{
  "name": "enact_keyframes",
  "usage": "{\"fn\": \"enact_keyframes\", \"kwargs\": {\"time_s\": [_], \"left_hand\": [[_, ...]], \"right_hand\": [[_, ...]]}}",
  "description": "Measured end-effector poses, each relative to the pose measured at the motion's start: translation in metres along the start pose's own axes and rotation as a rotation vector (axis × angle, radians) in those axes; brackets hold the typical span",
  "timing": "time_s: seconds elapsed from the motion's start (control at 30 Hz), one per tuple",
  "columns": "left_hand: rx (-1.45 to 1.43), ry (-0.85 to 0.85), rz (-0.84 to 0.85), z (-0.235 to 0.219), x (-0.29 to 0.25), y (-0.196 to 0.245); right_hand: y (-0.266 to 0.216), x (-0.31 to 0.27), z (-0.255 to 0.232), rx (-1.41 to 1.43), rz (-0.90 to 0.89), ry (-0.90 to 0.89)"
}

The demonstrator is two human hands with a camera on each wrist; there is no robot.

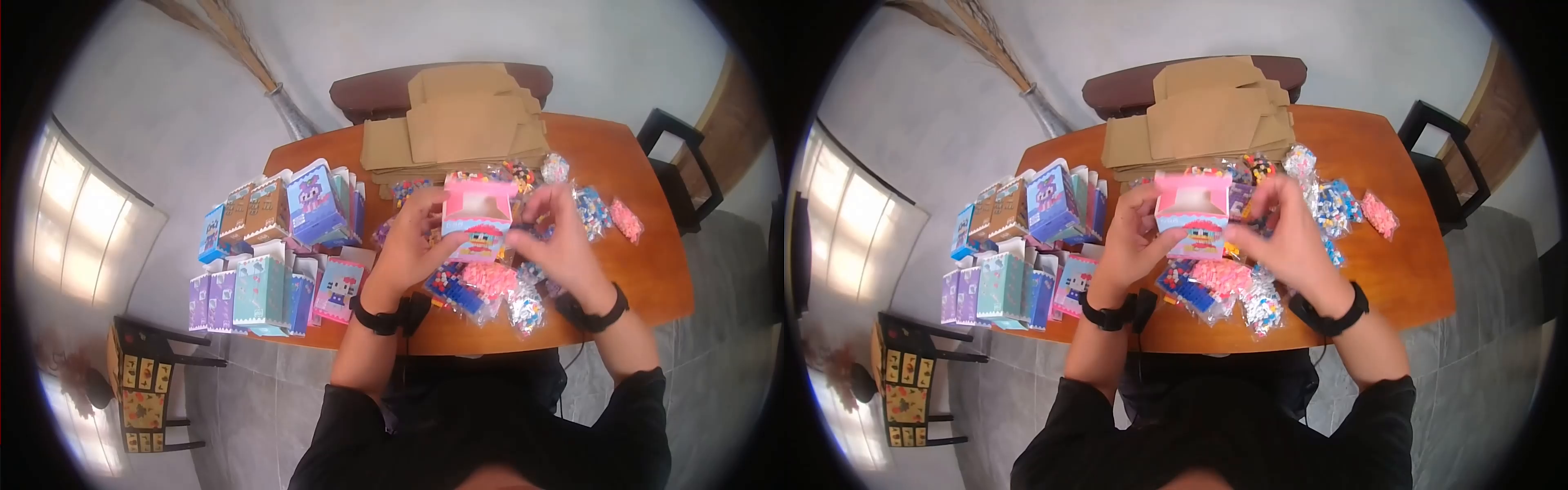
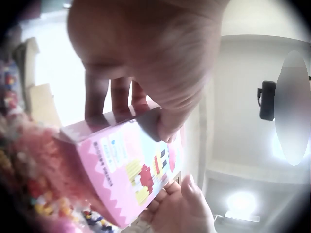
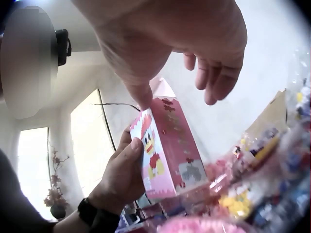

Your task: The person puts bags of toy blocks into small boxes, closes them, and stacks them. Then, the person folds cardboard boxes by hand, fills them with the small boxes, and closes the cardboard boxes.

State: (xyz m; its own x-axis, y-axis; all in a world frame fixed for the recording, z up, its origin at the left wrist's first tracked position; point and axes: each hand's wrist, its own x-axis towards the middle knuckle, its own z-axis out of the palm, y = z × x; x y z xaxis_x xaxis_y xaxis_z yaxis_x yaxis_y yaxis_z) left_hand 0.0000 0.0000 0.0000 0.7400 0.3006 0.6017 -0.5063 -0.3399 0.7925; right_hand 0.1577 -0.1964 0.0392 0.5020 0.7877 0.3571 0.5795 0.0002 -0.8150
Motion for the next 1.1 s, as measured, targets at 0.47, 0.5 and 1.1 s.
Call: {"fn": "enact_keyframes", "kwargs": {"time_s": [0.47, 0.5, 1.1], "left_hand": [[0.329, 0.404, -0.036, -0.015, -0.05, 0.052], [0.33, 0.379, -0.034, -0.016, -0.049, 0.051], [0.437, -0.142, -0.19, 0.002, -0.047, 0.015]], "right_hand": [[0.003, -0.033, 0.1, -0.686, -0.718, -0.512], [0.007, -0.033, 0.105, -0.803, -0.758, -0.522], [0.067, -0.015, -0.007, -0.802, -0.807, -0.583]]}}
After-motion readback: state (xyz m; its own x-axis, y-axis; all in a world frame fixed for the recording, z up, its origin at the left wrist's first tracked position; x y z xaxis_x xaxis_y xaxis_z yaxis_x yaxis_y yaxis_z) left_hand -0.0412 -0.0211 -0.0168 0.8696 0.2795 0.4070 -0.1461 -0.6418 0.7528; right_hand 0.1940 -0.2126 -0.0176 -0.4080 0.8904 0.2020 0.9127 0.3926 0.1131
